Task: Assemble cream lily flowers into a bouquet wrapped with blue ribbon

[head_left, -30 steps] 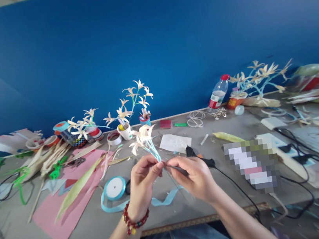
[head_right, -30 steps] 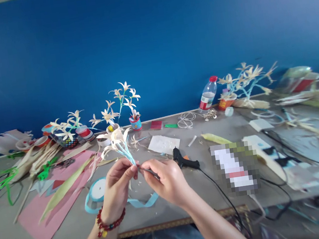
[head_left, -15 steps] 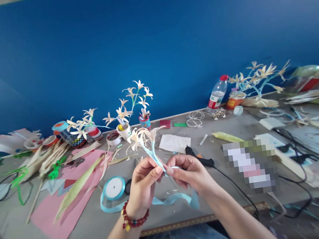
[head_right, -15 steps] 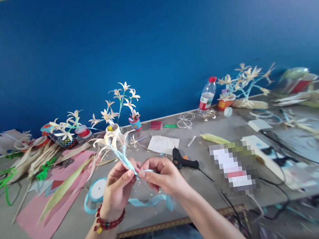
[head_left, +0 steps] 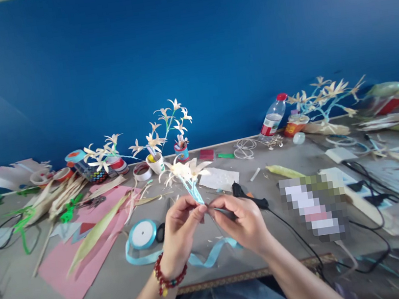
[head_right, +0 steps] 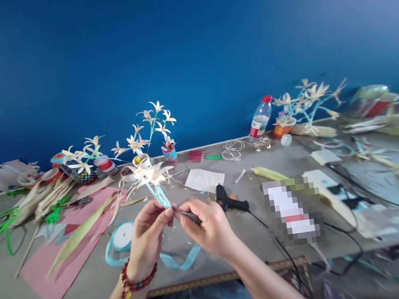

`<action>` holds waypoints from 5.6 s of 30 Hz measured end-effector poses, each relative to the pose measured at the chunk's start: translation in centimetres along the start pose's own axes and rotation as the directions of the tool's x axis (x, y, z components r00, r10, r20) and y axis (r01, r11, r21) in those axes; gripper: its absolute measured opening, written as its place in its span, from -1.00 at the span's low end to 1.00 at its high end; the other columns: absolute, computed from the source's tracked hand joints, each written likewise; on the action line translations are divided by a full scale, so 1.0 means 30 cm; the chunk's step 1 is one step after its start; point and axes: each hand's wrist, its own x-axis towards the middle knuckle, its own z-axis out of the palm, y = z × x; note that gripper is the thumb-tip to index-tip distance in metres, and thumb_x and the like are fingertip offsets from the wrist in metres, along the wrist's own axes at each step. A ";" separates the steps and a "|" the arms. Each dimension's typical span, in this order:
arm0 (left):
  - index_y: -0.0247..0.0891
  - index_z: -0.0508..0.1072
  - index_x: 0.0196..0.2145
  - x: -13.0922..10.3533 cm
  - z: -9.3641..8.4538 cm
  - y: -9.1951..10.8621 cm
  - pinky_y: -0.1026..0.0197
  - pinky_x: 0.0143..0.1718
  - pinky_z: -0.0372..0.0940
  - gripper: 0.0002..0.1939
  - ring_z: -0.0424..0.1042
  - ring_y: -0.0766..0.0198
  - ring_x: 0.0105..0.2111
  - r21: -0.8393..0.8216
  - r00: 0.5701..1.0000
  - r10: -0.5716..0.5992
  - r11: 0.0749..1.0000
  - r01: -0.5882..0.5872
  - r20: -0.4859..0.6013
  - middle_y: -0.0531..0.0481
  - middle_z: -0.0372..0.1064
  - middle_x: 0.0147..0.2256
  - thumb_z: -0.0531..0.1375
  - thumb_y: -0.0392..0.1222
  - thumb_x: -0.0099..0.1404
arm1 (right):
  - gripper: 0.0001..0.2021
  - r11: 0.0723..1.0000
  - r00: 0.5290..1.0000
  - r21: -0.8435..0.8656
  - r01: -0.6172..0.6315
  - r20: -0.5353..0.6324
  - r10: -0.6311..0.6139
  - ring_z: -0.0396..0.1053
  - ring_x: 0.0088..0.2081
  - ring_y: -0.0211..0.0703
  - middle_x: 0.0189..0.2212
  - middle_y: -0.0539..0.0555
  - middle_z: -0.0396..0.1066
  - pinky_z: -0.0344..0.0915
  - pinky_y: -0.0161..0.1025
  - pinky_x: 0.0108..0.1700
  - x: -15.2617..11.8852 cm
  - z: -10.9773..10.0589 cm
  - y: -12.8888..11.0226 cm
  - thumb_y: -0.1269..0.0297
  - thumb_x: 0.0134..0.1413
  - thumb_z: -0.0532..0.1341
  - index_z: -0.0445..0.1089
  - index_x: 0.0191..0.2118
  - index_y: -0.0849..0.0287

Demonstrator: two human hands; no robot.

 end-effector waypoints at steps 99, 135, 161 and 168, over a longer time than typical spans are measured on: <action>-0.27 0.39 -0.42 0.023 -0.039 0.019 0.37 -0.57 0.05 -0.75 0.12 0.45 -0.59 -0.015 0.979 -0.136 0.990 0.140 0.150 0.15 0.20 -0.55 0.36 -0.10 0.22 | -0.91 0.986 0.991 -0.104 0.133 0.000 -0.134 0.27 -0.59 -0.34 -0.57 -0.06 0.41 0.17 -0.39 -0.50 0.022 -0.025 -0.010 0.40 0.28 0.19 0.40 -0.29 0.16; -0.22 0.34 -0.40 0.055 -0.053 0.073 0.28 -0.37 0.24 -0.78 0.39 0.33 -0.54 0.547 0.947 0.077 0.800 -0.244 0.311 0.08 0.47 -0.56 0.14 -0.14 0.42 | -0.79 0.968 0.977 0.194 -0.160 -0.111 0.184 0.15 -0.58 -0.34 -0.60 -0.09 0.23 0.04 -0.38 -0.55 0.027 0.036 0.013 0.27 0.20 0.24 0.31 -0.45 0.17; -0.22 0.35 -0.34 0.031 -0.019 0.059 0.27 -0.43 0.15 -0.86 0.26 0.30 -0.55 0.669 0.928 0.034 0.683 -0.293 0.371 0.11 0.28 -0.58 0.06 -0.28 0.39 | -0.88 0.941 0.949 -0.246 0.234 -0.152 -0.276 0.35 -0.39 -0.15 -0.47 0.02 0.33 0.33 -0.23 -0.31 0.105 -0.022 -0.034 0.44 0.22 0.18 0.33 -0.34 0.10; -0.22 0.36 -0.39 0.023 -0.015 0.047 0.31 -0.51 0.13 -0.79 0.24 0.34 -0.61 0.608 0.926 0.009 0.751 -0.256 0.378 0.12 0.25 -0.61 0.07 -0.18 0.42 | -0.84 0.895 0.913 -0.303 0.329 -0.142 -0.383 0.37 -0.41 -0.12 -0.47 0.05 0.43 0.34 -0.19 -0.32 0.103 -0.025 -0.040 0.51 0.20 0.16 0.38 -0.30 0.09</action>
